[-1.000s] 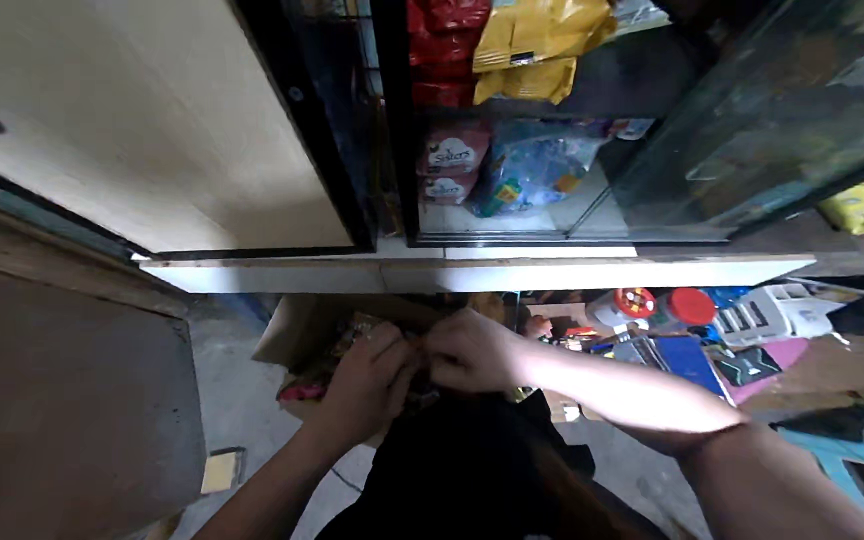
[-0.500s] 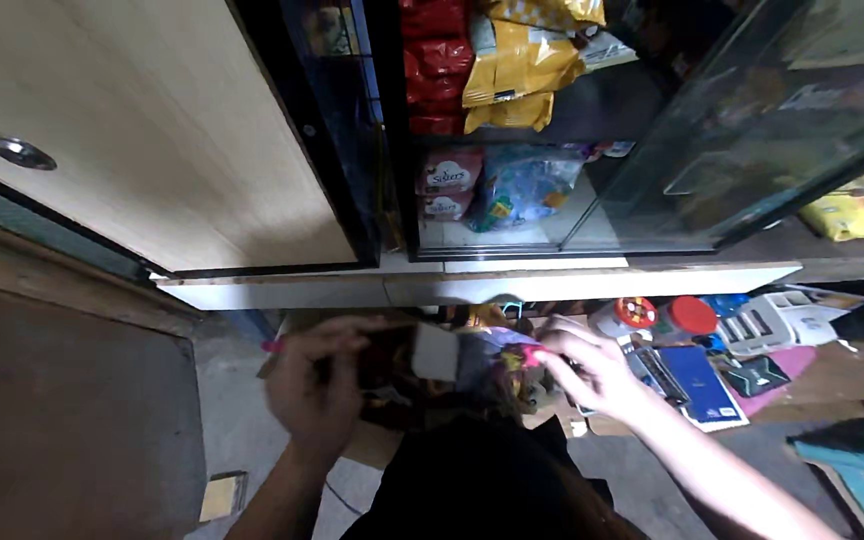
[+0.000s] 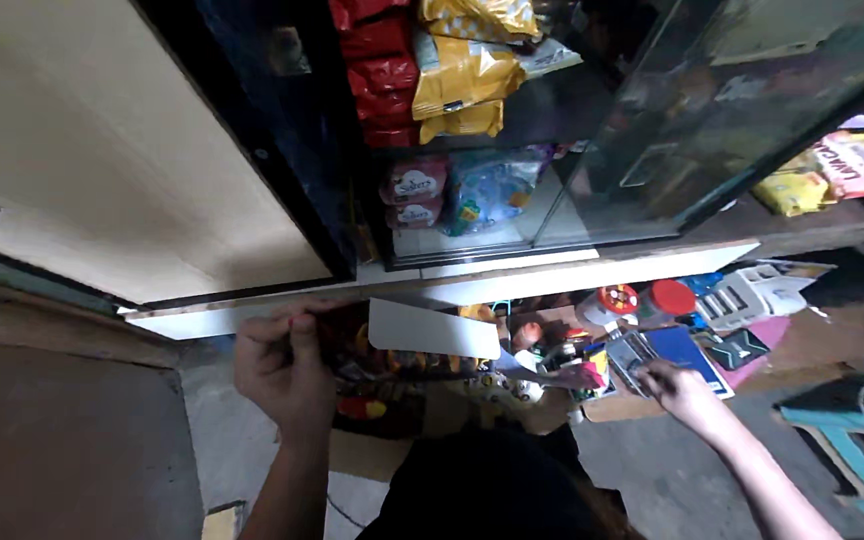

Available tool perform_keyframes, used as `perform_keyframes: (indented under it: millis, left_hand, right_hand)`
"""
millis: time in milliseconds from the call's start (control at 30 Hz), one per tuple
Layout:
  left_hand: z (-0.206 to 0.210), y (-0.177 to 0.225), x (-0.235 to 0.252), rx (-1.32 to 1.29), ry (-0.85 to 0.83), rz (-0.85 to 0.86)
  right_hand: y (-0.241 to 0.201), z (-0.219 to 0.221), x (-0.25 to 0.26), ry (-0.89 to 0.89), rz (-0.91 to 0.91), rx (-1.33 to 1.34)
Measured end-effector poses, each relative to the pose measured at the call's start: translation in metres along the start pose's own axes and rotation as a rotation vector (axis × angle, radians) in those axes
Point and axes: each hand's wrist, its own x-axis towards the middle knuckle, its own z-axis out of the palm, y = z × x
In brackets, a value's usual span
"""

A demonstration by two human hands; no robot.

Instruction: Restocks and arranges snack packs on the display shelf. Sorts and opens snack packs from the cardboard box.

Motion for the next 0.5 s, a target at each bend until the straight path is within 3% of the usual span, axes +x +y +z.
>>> perform_keyframes:
  millis: [133, 233, 300, 400, 500]
  left_hand:
    - [0.018, 0.0, -0.005, -0.046, -0.196, -0.019]
    - [0.036, 0.001, -0.01, -0.07, -0.34, -0.018]
    - [0.045, 0.003, -0.013, -0.078, -0.398, -0.049]
    - [0.061, 0.006, -0.022, -0.023, -0.454, -0.068]
    - [0.08, 0.01, -0.033, 0.216, -0.576, -0.065]
  right_hand:
    - [-0.094, -0.001, 0.014, 0.113, -0.324, 0.237]
    - [-0.157, 0.022, 0.032, -0.117, -0.591, 0.44]
    - [-0.178, 0.046, 0.038, -0.274, -0.615, 0.575]
    - [-0.174, 0.079, 0.033, -0.241, -0.582, 0.713]
    - [-0.157, 0.101, 0.016, -0.238, -0.415, 0.917]
